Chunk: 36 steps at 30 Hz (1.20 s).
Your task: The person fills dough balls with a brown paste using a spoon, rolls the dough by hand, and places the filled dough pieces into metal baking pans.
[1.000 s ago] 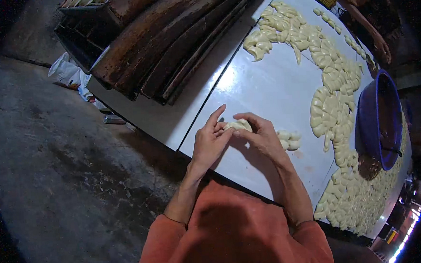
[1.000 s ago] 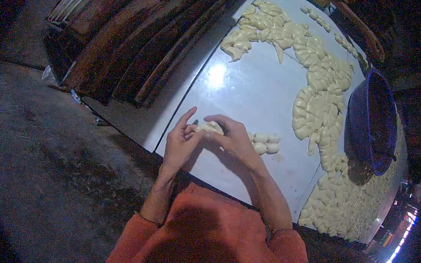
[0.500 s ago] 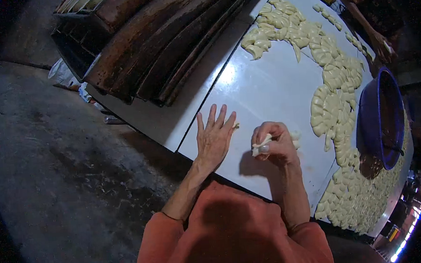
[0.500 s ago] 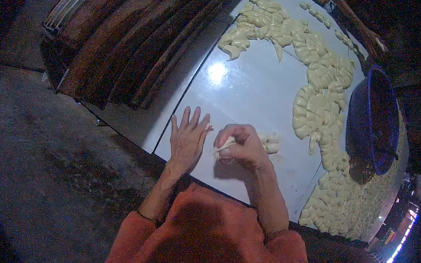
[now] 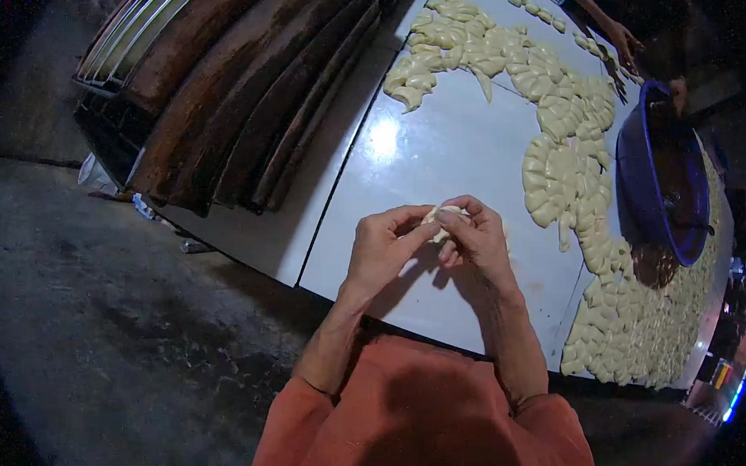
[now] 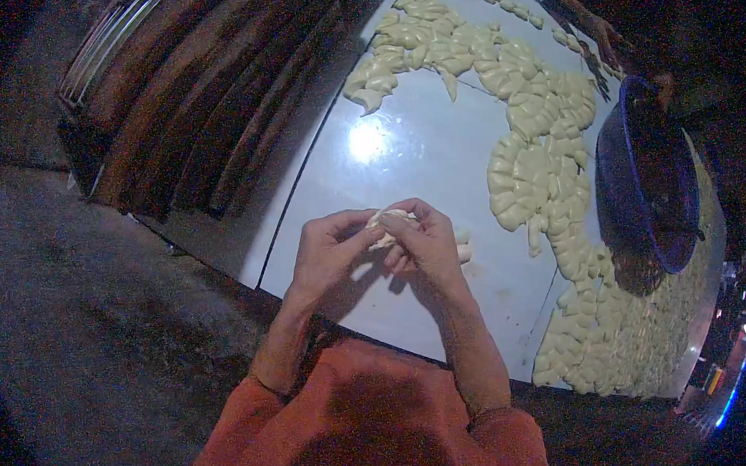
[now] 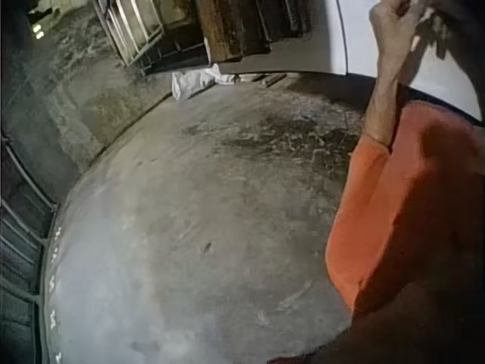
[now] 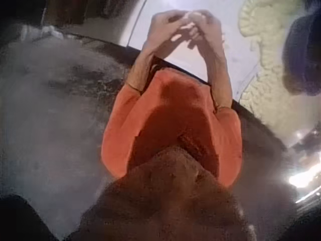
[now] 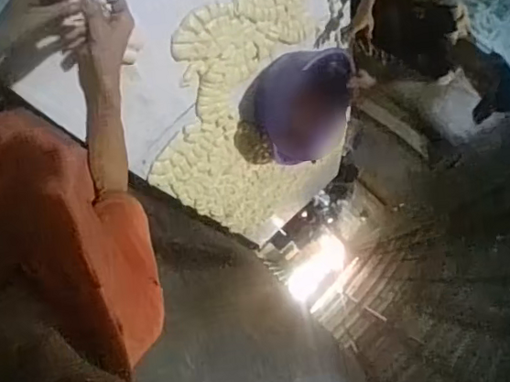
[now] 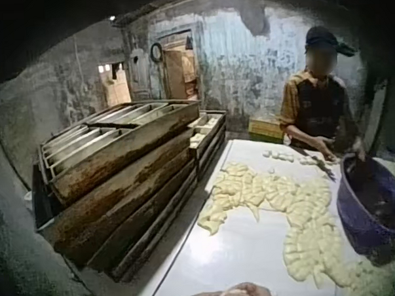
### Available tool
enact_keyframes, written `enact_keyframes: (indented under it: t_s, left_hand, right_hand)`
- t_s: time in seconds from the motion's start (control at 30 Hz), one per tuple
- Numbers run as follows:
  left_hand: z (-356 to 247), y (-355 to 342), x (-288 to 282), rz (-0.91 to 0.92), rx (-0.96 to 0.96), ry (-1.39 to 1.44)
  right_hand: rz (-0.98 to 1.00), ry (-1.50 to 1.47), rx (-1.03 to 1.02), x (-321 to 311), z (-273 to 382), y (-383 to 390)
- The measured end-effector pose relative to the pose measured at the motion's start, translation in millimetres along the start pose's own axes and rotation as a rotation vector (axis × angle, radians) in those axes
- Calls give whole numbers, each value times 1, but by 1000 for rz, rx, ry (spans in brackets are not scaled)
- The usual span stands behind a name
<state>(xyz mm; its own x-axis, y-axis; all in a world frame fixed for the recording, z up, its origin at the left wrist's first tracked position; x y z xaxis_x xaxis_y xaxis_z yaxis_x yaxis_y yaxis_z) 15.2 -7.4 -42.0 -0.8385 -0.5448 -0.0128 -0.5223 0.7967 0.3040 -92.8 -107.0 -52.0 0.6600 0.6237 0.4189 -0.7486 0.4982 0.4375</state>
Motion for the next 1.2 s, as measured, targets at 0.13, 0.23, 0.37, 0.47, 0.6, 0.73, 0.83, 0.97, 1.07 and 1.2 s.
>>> enact_keyframes:
  t_s: [0.13, 0.23, 0.37, 0.47, 0.6, 0.73, 0.83, 0.97, 1.07, 1.2]
  left_hand:
    - [27, -1, 18, 124, -150, 36]
    - [12, 0, 44, 89, -13, 298]
    - [-37, -12, 75, -7, 586, -57]
    - [-54, -12, 120, 32, 859, -191]
    - [-31, -27, 173, 57, 667, 388]
    - [-31, -29, 218, 295, 496, 515]
    - [-42, -27, 242, 406, 322, 414]
    - [-28, -29, 217, 521, 99, 244]
    - [-24, -30, 196, 446, 29, 56]
    - [-23, -30, 195, 428, -48, 29]
  right_hand:
    - [-215, 242, -179, -26, 8, 7]
    - [-214, 20, -226, -47, 11, 13]
    - [-218, -54, -290, -49, 43, 34]
    - [19, -416, -242, -53, 41, 39]
    - [-16, -572, -347, -77, 71, 48]
    - [-59, -575, -426, -115, 91, 62]
    - [-69, -418, -534, -167, 122, 74]
    - [-494, 98, -840, -275, 219, 101]
    - [-631, 433, -607, -340, 260, 95]
    - [-629, 1039, -334, -413, 259, 62]
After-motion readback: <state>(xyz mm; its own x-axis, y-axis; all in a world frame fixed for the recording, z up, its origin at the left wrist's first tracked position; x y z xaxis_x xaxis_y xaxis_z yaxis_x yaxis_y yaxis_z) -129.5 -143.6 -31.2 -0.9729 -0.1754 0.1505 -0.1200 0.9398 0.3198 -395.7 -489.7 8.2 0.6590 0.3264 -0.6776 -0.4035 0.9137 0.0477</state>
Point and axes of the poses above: each hand's wrist, its own y-axis away from the middle knuckle, its own x-axis out of the palm, z = x × y, the point moved 7 cm from there along -y, towards the middle knuckle, and after that the axes turned 1 degree about -x, right-handed, at the moved point
